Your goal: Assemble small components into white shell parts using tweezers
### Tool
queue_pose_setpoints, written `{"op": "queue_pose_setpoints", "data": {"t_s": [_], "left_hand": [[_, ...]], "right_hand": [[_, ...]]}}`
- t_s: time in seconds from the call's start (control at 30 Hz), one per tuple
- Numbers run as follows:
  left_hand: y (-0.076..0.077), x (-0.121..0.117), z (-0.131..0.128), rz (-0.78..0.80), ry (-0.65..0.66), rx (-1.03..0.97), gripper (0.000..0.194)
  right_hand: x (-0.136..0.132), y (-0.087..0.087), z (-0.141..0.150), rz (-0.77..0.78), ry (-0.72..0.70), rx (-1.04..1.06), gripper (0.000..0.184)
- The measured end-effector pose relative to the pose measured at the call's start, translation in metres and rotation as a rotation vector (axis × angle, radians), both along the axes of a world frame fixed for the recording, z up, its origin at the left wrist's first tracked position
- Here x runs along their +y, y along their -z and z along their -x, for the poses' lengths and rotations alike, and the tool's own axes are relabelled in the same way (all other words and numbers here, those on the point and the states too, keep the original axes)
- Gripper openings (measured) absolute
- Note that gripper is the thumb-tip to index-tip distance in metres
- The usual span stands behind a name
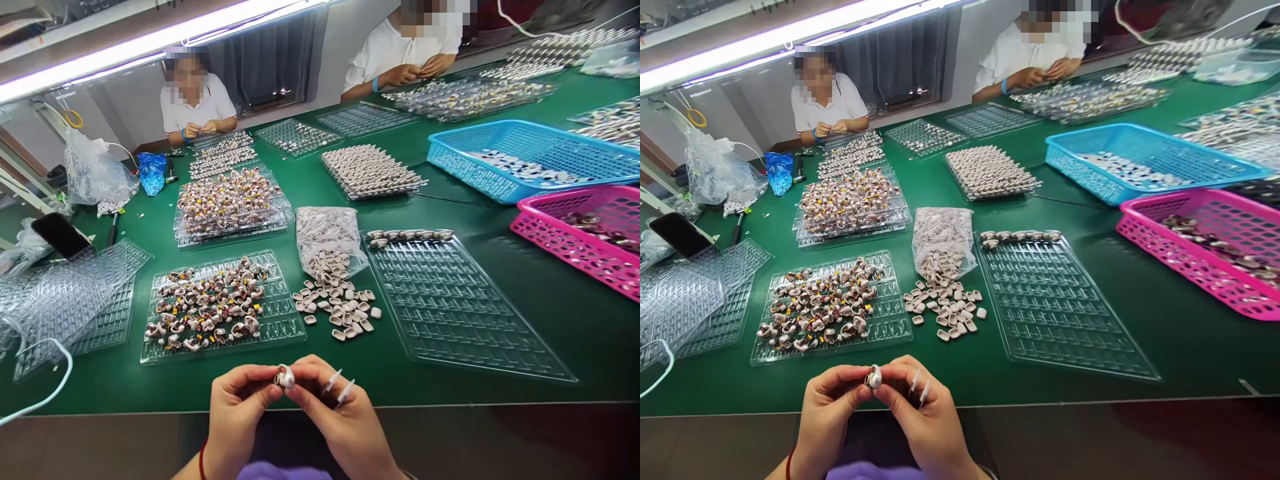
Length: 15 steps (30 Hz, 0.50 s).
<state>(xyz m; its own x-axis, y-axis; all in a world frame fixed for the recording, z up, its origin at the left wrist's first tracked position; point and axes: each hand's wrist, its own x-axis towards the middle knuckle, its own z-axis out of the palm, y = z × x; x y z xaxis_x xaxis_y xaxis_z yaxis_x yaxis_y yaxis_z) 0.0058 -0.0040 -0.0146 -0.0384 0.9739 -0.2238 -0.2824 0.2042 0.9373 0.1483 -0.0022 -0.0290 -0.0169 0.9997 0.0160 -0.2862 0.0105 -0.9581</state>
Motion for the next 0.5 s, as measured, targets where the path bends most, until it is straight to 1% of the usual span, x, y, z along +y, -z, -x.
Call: {"op": "queue_pose_setpoints", "data": {"t_s": [0.13, 0.23, 0.33, 0.43, 0.5], "left_hand": [[-0.005, 0.0, 0.0, -0.062, 0.01, 0.067, 0.012], [-0.008, 0.001, 0.002, -0.11, 0.023, 0.117, 0.013], [-0.01, 0.002, 0.004, -0.106, 0.035, 0.118, 0.014], [-0.01, 0.002, 0.005, -0.083, 0.044, 0.089, 0.014], [-0.011, 0.002, 0.004, -0.093, 0.04, 0.081, 0.014]], "right_hand": [[0.001, -0.001, -0.002, 0.007, -0.03, -0.025, 0.015], [0.001, -0.003, -0.003, 0.002, -0.049, -0.057, 0.016], [0.002, -0.005, -0.004, -0.002, -0.048, -0.06, 0.014], [0.002, -0.005, -0.004, 0.026, -0.068, -0.032, 0.015], [0.002, -0.004, -0.004, 0.046, -0.08, -0.019, 0.017]]}}
